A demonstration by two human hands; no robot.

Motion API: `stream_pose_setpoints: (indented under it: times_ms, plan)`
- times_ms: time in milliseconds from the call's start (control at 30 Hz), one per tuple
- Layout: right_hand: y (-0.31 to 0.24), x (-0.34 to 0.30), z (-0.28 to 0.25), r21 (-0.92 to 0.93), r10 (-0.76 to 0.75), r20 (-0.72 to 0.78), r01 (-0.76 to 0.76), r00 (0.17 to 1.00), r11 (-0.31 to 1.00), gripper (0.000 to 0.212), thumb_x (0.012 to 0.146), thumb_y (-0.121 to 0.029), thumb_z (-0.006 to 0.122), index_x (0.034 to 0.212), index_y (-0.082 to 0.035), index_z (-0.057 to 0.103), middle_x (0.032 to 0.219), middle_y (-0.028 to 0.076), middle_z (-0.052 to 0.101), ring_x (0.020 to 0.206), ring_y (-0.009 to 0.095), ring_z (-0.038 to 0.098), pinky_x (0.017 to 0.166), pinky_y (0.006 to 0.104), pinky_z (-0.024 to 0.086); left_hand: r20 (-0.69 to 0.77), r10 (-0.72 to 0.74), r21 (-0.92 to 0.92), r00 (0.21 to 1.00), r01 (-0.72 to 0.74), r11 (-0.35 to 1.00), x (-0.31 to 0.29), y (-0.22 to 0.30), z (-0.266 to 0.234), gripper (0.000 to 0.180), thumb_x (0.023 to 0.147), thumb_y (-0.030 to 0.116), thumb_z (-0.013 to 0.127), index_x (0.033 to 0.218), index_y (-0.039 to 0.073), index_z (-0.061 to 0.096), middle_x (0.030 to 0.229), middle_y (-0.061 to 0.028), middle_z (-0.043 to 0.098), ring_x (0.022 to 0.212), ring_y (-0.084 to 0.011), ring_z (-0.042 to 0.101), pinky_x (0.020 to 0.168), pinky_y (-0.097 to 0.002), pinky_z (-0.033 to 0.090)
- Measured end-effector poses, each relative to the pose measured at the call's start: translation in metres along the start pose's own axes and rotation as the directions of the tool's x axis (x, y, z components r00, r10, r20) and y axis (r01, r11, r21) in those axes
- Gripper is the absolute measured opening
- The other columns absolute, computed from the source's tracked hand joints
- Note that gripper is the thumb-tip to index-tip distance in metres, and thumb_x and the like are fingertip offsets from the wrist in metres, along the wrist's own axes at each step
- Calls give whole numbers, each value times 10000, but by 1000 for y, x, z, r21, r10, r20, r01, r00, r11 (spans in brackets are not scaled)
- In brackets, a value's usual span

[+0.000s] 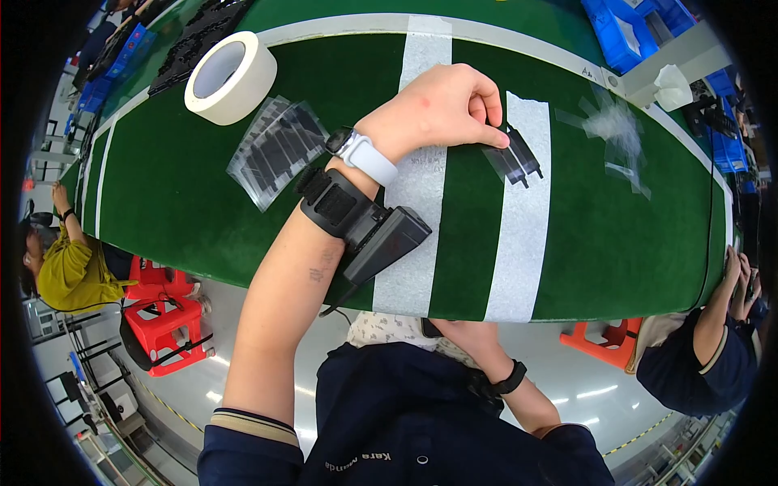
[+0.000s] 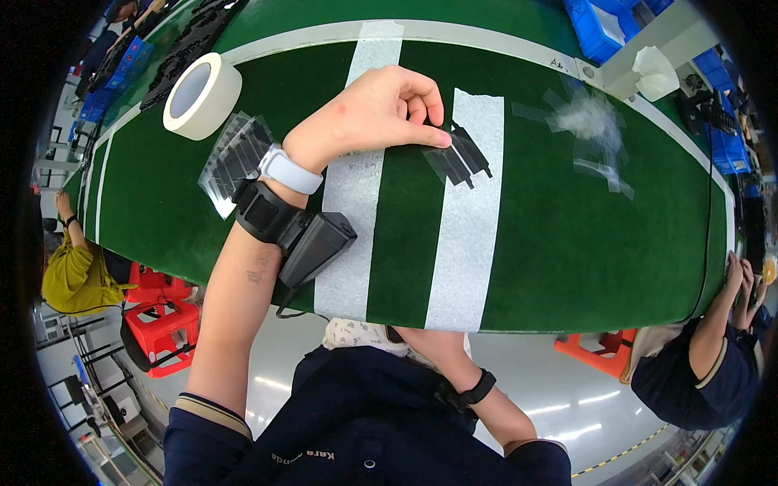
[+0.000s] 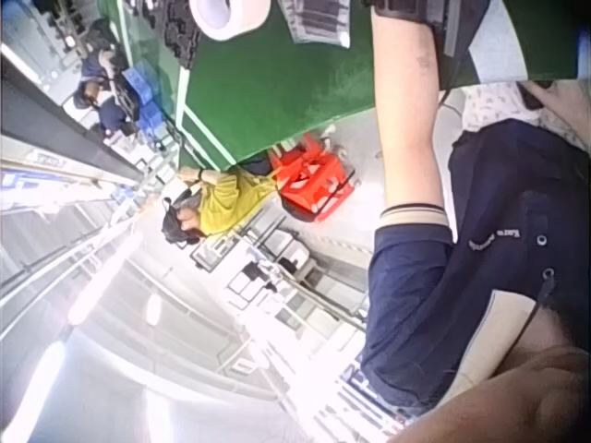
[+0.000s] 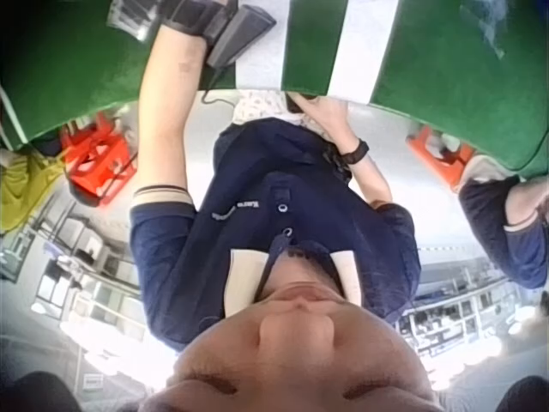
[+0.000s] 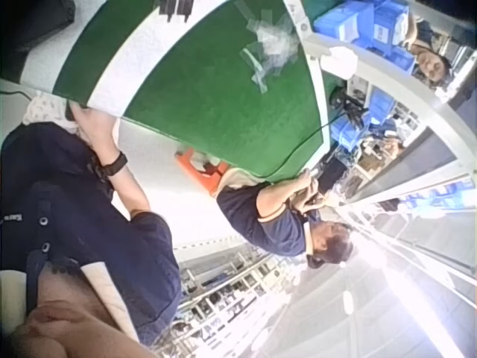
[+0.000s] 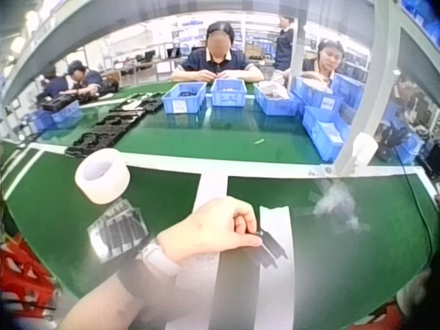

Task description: Peeling film from and arranging small electronic components on a workbench.

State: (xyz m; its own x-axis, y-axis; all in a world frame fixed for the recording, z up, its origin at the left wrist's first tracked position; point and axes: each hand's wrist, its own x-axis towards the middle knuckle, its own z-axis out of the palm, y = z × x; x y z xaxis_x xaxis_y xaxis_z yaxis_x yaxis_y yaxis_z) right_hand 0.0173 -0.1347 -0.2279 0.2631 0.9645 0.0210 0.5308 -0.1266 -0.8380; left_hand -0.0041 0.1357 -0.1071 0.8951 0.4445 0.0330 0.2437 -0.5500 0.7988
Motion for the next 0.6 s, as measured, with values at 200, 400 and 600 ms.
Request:
stream_pose_setpoints:
  times_ms: [200, 400, 600]
  plan:
    - [15, -13, -11, 52, 27, 106, -33, 994, 998, 395, 702, -198, 718, 1051, -57, 599, 1031, 108, 607, 925, 274, 585, 800, 346, 461, -17, -36, 2, 999, 36, 999, 0, 0, 1, 231, 613, 245, 766, 699, 65, 648, 573, -5, 578, 535, -105, 548, 532, -238, 427]
    - [33, -20, -12, 154, 77, 205, -110, 976, 982, 366, 710, -190, 698, 1046, -72, 609, 1032, 123, 614, 949, 314, 580, 811, 370, 456, -10, 2, -1, 1000, -2, 1000, -2, 0, 1, 229, 676, 228, 744, 726, 46, 614, 551, 35, 503, 499, -36, 429, 475, -201, 325]
    - [36, -21, -9, 129, 43, 161, -64, 986, 990, 369, 723, -192, 691, 1063, -74, 605, 1048, 131, 609, 972, 319, 572, 837, 376, 445, -13, 26, 5, 1000, -26, 1000, -1, -3, 1, 230, 677, 229, 744, 728, 46, 614, 552, 34, 508, 503, -38, 433, 477, -202, 328]
